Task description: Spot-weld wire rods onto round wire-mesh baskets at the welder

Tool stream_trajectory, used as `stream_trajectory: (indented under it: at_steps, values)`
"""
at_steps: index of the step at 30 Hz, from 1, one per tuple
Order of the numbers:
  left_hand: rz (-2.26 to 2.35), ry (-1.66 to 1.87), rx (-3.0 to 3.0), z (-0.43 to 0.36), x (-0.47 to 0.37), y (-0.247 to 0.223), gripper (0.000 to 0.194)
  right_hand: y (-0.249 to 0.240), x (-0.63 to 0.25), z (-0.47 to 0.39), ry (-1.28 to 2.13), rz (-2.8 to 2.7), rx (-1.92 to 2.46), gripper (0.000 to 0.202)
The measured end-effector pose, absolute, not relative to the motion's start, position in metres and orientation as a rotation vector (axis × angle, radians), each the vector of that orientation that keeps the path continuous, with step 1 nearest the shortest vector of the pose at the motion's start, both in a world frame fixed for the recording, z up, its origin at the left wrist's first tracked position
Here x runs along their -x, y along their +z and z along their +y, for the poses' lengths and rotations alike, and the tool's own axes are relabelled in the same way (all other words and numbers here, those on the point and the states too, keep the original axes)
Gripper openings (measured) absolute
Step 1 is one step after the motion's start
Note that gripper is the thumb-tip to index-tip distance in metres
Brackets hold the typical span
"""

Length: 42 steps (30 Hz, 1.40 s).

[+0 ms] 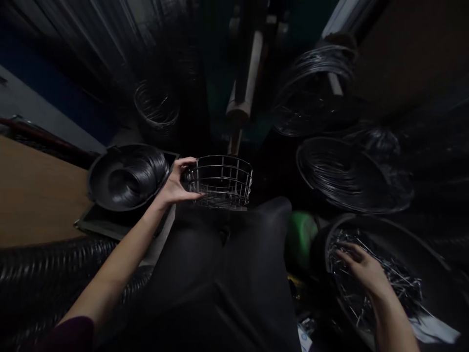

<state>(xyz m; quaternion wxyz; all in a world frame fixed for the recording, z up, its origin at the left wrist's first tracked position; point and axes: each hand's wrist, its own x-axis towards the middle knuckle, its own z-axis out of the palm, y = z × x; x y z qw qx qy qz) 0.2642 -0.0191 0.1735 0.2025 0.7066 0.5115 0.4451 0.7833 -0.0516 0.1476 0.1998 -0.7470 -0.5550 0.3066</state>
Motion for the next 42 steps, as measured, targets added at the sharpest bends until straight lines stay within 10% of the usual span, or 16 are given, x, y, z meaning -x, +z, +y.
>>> stream_trajectory:
  at_steps: [8, 19, 42]
  values:
    - [1.438, 0.901, -2.29, -0.011, -0.308, 0.196, 0.055, 0.235, -0.579, -0.018, 1.596, -1.652, 1.513, 0.043]
    - [1.474, 0.914, -2.256, -0.013, -0.304, 0.198, 0.056, 0.234, -0.523, -0.011, 0.06, -2.905, 1.276, 0.035]
    - [1.434, 1.01, -2.215, 0.037, -0.297, 0.203, 0.064, 0.249, -0.512, 0.035, -0.233, -2.877, 1.217, 0.033]
